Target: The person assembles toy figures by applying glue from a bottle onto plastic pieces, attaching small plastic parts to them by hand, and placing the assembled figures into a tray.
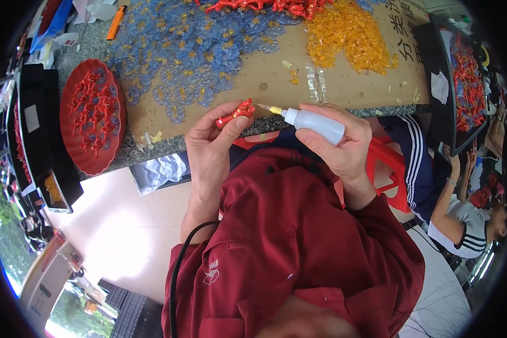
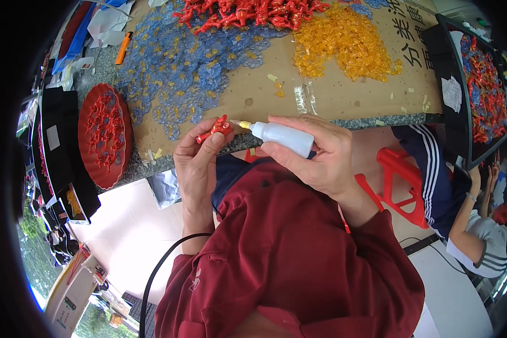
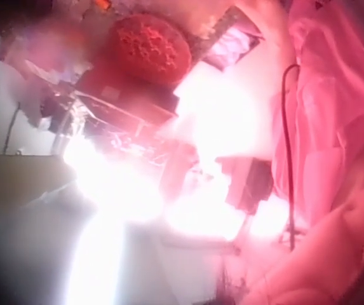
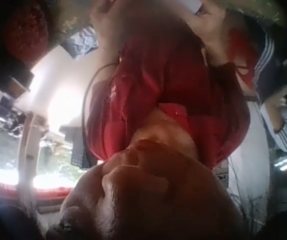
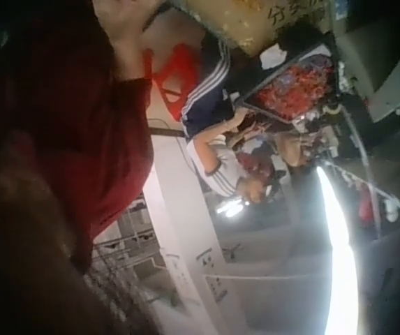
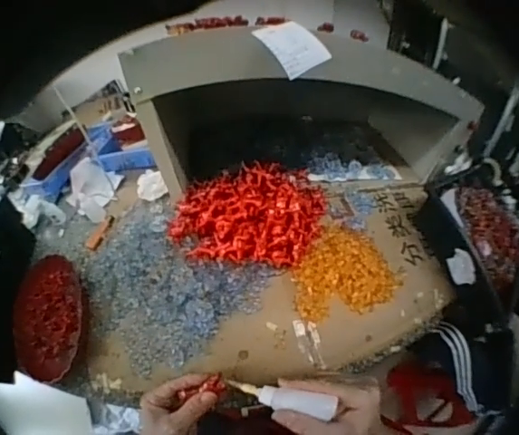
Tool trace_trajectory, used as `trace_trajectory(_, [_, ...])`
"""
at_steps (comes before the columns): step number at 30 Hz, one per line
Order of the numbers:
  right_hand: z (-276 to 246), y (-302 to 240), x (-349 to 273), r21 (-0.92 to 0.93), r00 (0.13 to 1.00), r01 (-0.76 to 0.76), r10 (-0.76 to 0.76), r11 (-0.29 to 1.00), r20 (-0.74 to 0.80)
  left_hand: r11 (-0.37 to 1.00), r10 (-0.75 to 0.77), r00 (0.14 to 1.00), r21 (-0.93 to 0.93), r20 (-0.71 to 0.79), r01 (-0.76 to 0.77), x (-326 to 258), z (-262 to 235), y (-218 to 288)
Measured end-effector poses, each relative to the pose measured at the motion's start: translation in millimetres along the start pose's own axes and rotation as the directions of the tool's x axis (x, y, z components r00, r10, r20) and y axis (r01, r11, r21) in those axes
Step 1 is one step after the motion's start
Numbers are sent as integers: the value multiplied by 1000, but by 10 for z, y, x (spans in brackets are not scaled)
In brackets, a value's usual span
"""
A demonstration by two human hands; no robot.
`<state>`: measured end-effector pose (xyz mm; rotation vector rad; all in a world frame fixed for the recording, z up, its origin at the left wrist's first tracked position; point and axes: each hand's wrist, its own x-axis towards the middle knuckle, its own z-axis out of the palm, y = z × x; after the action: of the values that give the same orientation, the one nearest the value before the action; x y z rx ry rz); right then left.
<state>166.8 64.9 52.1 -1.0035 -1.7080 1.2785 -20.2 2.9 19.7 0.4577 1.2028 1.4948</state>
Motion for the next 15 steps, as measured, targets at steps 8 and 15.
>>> trace_trajectory(8, [11,33,7,-10,1000,-1,1,1000,13,999,27,999,41,27,-28,-16,42,3])
trace_trajectory(15, [-32,11,-9,-9,1000,22,-22,1000,8,999,19,1000,50,19,-20,0,24,-15])
